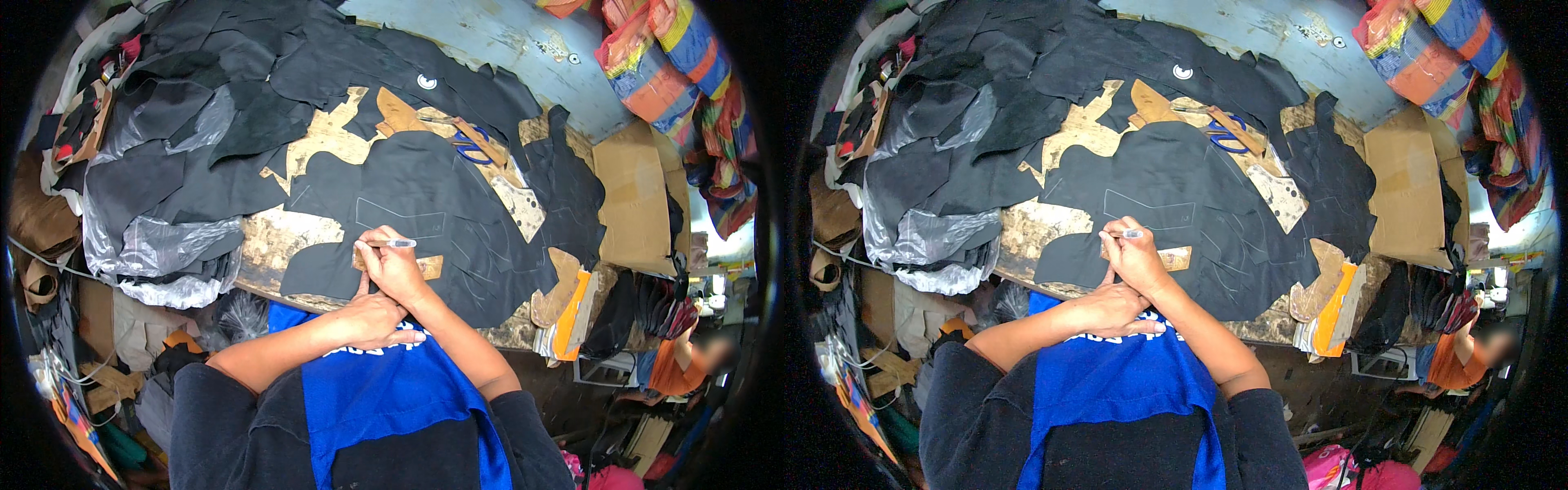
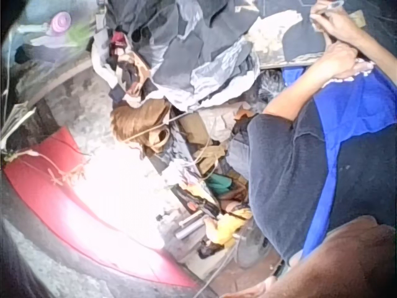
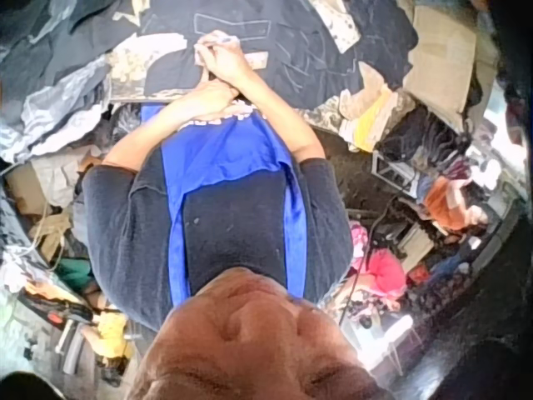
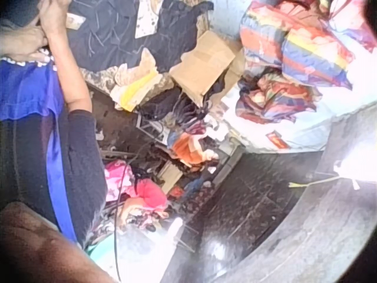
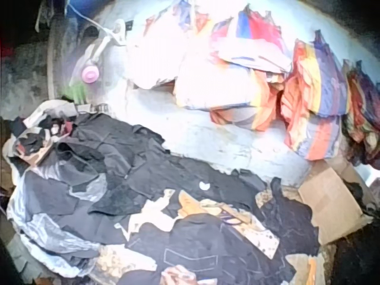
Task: The person places cardboard templates on a large piece of black fabric and traces their outlines with a white marker. They reposition the templates multiple times to mark several sections of the fabric.
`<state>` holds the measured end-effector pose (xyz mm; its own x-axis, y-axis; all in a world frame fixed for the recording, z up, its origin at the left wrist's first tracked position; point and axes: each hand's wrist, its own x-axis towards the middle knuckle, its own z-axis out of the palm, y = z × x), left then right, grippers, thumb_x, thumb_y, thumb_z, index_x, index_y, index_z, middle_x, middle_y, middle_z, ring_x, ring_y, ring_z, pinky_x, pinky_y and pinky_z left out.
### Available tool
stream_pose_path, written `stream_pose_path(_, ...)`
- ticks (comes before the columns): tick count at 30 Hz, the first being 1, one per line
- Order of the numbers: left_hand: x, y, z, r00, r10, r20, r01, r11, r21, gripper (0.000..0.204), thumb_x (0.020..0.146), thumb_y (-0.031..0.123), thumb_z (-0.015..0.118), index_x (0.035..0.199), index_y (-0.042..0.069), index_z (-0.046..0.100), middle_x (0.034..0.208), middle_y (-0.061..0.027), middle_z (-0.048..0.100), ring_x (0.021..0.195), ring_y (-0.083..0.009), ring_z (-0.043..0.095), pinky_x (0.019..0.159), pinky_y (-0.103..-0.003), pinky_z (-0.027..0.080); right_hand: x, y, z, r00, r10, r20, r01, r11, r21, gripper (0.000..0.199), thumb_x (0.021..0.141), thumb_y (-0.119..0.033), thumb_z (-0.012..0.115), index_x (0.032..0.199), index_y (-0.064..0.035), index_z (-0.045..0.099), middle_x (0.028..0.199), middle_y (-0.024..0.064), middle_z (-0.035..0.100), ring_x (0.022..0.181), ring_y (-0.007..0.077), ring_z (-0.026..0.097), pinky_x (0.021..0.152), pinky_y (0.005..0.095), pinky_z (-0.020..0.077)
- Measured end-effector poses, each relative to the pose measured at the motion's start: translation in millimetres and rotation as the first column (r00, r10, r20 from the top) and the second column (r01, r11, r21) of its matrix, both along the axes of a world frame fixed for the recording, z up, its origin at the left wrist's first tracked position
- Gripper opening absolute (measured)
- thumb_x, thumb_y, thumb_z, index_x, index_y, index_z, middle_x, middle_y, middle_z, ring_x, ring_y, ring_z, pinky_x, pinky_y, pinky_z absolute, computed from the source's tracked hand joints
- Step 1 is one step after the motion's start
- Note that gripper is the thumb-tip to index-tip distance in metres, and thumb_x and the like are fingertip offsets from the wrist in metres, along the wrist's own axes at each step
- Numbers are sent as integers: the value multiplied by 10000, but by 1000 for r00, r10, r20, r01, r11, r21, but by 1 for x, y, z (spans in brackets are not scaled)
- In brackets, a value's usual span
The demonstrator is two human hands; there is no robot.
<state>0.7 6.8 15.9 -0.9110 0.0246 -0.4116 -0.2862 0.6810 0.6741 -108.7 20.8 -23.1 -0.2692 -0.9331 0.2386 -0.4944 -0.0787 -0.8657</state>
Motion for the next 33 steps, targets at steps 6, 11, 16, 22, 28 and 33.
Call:
stream_pose_path(6,2,1,0,998,16,-58,-17,1000,-21,771,892,610,353,1298,-43,413,1269,-284,471,1285,-389,357,1030,-686,73,-5,4,0,994,-32,-103,30,999,-18,100,811,-78,632,814,21,641,787,125,626,701,273,617,613,333,494)
stream_pose_path(11,1,2,-1,987,57,-147,-73,991,-110,791,887,613,363,1310,-54,406,1417,-232,321,1366,-337,223,1013,-693,144,-35,38,13,972,-157,-174,177,979,106,124,791,-97,665,786,26,664,717,122,657,640,219,645,583,297,504)
stream_pose_path(16,-11,-6,5,999,20,-44,-27,986,-166,806,874,631,362,1273,-64,448,1423,-179,344,1353,-322,254,984,-702,206,-64,68,11,907,-420,-39,421,898,128,128,809,-87,650,772,35,643,638,125,640,547,158,617,520,277,484)
stream_pose_path(22,-25,-22,9,1000,-4,-26,1,994,-105,751,881,615,387,1262,-26,483,1313,-192,469,1258,-349,385,981,-545,353,-69,72,-10,837,-529,136,519,848,105,126,862,-64,604,806,46,581,656,91,625,602,113,616,540,252,497)
stream_pose_path(28,-42,-45,3,999,-37,24,36,998,47,661,921,536,391,1234,-36,504,1167,-263,554,1096,-416,504,973,-432,393,-66,77,-16,851,-520,74,517,854,61,107,887,-50,573,847,48,557,712,97,628,647,135,650,577,252,550)
stream_pose_path(33,-57,-69,1,993,-73,95,54,980,189,677,946,563,271,1287,15,476,1268,-187,530,1208,-326,473,1009,-372,366,-62,79,-20,867,-499,4,499,867,1,98,891,-44,565,860,49,550,732,95,628,647,133,644,574,249,553)
